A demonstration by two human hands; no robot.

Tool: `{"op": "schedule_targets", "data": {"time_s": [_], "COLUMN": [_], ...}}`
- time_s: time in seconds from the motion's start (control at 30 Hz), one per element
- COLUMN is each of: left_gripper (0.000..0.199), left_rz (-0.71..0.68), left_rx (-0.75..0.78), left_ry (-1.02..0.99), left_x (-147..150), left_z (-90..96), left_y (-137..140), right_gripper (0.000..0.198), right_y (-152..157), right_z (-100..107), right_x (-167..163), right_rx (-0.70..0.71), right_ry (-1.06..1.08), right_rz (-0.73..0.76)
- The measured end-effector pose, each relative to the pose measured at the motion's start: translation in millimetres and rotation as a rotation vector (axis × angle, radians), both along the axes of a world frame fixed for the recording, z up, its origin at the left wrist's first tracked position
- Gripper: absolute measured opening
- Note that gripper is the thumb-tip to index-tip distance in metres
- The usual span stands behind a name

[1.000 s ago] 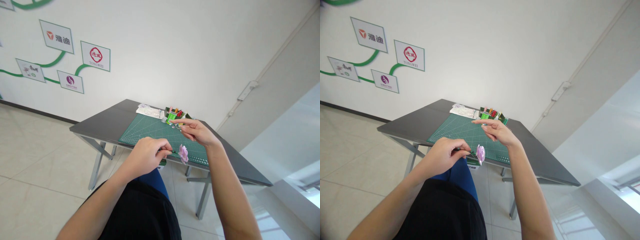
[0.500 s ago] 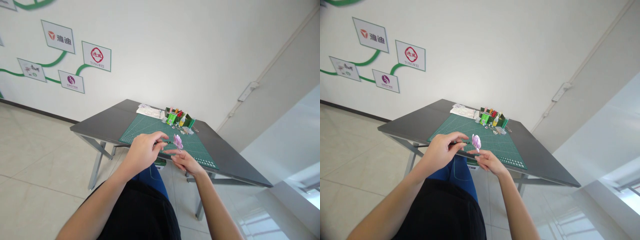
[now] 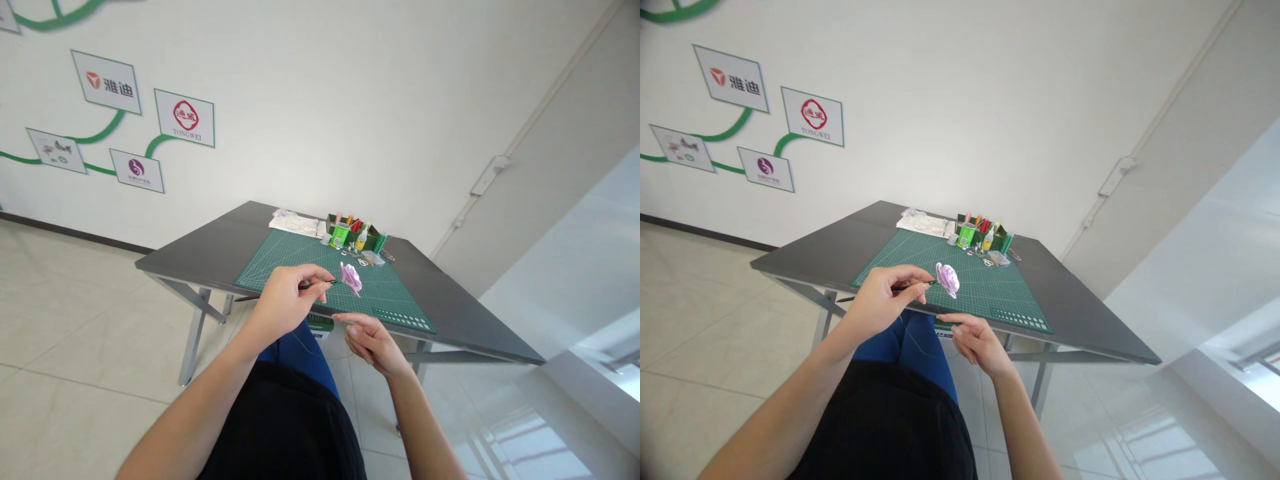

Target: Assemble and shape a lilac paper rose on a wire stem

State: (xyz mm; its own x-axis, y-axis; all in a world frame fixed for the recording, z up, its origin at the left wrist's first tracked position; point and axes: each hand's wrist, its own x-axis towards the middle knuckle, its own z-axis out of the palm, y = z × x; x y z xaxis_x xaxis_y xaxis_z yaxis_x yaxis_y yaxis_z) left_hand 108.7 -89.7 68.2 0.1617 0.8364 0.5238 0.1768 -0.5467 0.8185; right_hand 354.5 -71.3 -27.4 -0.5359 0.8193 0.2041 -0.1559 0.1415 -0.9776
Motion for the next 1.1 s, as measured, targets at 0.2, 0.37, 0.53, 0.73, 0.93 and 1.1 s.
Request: {"op": "schedule_targets", "data": {"time_s": [0.2, 0.37, 0.53, 0.73, 0.93, 1.1], "left_gripper": [0.017, 0.017, 0.016, 0.017, 0.018, 0.019], "left_rz": [-0.019, -0.038, -0.007, 0.029, 0.008, 0.022], "left_rx": [-0.005, 0.010, 0.052, 0.083, 0.087, 0.098], "left_ry": [-0.058, -0.099, -0.079, -0.017, 0.020, 0.070], "left_x": [-1, -4, -5, -1, 3, 0], "left_z": [4.5, 8.2, 10.5, 11.3, 12.7, 12.3], "left_y": [-2, -5, -8, -11, -12, -11], "right_gripper": [0.037, 0.042, 0.078, 0.060, 0.054, 0.050], "right_y": [-5, 3, 15, -7, -34, -30], "right_z": [-17, -10, 0, 20, 52, 62], "right_x": [4, 17, 39, 20, -40, -66], "right_rx": [-0.085, -0.115, -0.072, 0.171, 0.142, 0.085], "right_ry": [0.283, 0.195, -0.222, -0.233, 0.036, 0.183], "right_rz": [-0.111, -0.337, -0.626, -0.727, -0.377, -0.161]}}
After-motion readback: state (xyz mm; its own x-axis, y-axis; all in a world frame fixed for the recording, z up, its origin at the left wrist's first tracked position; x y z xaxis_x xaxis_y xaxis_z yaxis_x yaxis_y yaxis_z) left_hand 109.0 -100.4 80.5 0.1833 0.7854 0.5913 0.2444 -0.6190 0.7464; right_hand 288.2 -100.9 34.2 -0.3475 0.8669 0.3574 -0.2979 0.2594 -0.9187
